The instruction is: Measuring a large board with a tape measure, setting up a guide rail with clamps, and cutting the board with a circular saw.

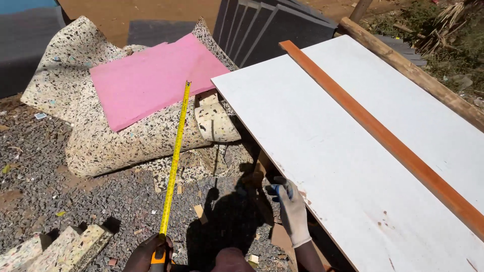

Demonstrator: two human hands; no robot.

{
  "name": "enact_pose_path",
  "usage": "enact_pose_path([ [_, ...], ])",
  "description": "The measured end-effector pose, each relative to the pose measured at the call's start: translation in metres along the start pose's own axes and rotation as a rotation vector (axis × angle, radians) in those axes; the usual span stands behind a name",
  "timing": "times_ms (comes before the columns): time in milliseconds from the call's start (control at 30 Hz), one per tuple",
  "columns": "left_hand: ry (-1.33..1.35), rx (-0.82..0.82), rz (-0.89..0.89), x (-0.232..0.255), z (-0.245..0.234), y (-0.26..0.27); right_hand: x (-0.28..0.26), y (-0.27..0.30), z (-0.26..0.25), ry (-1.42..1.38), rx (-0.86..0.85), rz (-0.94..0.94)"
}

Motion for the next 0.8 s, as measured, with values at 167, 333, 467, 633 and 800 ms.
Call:
enact_pose_path([
  [167,-0.14,0.099,-0.022,0.118,0.022,-0.046,-0.043,-0.11,0.053,0.053,-0.067,-0.1],
  [333,-0.427,0.198,0.02,0.272,0.131,-0.035,-0.065,-0.183,0.074,0.087,0.056,0.152],
  [467,-0.573,0.06,0.128,0.384,0.18,-0.099,-0.052,-0.221,0.098,0.132,0.18,0.176],
  [633,-0.601,0.062,0.054,0.494,0.258,-0.15,-0.042,-0.295,0.146,0.178,0.055,0.231],
  [800,-0.6,-0.002,0.043,0.556,0.308,-0.202,0.049,-0.361,0.199,1.163,-0.227,-0.028],
])
Point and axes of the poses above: each hand's wrist, its own y-axis away from the middle knuckle, its own z-axis out of the palm, x = y × z, the point moved 8 cm from there along -y, towards the middle knuckle, and after that the axes turned 13 degrees about -z, right-handed, at the moved point
